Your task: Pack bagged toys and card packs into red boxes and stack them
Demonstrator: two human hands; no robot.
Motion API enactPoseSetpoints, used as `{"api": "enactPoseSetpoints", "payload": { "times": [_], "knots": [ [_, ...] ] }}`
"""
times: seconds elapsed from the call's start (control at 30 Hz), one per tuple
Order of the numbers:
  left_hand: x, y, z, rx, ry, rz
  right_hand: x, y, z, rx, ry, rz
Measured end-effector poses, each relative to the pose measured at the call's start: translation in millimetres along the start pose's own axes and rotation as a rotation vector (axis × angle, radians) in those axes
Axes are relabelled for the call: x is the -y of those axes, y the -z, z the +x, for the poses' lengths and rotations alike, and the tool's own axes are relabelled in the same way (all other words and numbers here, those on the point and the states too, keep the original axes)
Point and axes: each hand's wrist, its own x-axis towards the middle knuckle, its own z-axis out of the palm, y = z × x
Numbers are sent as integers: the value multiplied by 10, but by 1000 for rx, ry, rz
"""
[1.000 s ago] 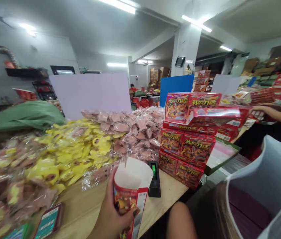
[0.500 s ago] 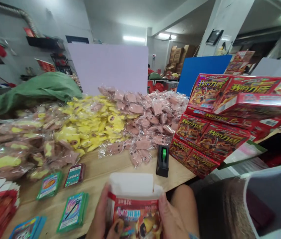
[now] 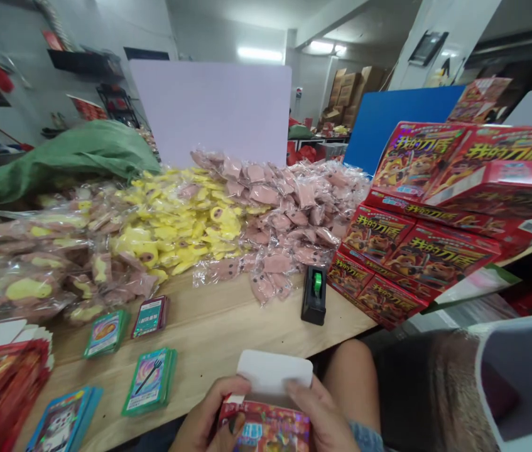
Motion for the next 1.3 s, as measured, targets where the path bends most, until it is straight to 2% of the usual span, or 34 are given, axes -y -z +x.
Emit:
{"api": "enactPoseSetpoints", "payload": {
  "times": [0.07, 0.17, 0.23, 0.33, 0.4, 0.53, 0.6, 0.73, 0.77, 0.87, 0.93, 1.0, 1.07, 1.2, 1.3],
  "knots": [
    [113, 69, 31, 132, 78, -62, -106, 38, 50, -20, -142, 108],
    [250, 134, 113, 123, 156, -137, -138, 144, 166, -22, -175, 23],
    [285, 164, 155, 102, 143, -135, -51, 223, 226, 70, -152, -130],
    [271, 185, 179, 141, 109, -128, 97, 301, 260, 225, -138, -335],
    [258, 172, 177, 139, 89, -162, 121, 317, 262, 213, -154, -382],
    [292, 124, 173, 102, 67, -236, 68, 318, 244, 106, -148, -349],
    [334, 119, 181, 131, 77, -229, 86, 318, 224, 143, -136, -388],
    [405, 116, 207, 185, 119, -247, 185, 272, 201, 342, -145, -652],
    [408, 109, 210, 176, 131, -267, 191, 248, 203, 329, -119, -737],
    [367, 87, 209, 170, 183, -324, 146, 171, 219, 183, -1, -957],
    [309, 93, 200, 194, 194, -299, 110, 132, 223, 195, 5, -981],
    [248, 119, 192, 231, 182, -243, 108, 107, 221, 307, -52, -920],
    [197, 156, 185, 268, 171, -222, 139, 81, 222, 363, -103, -850],
    [159, 214, 164, 317, 131, -234, 216, -3, 247, 317, -137, -829],
    [188, 234, 128, 301, 115, -198, 270, -84, 269, 365, -110, -923]
  ]
}}
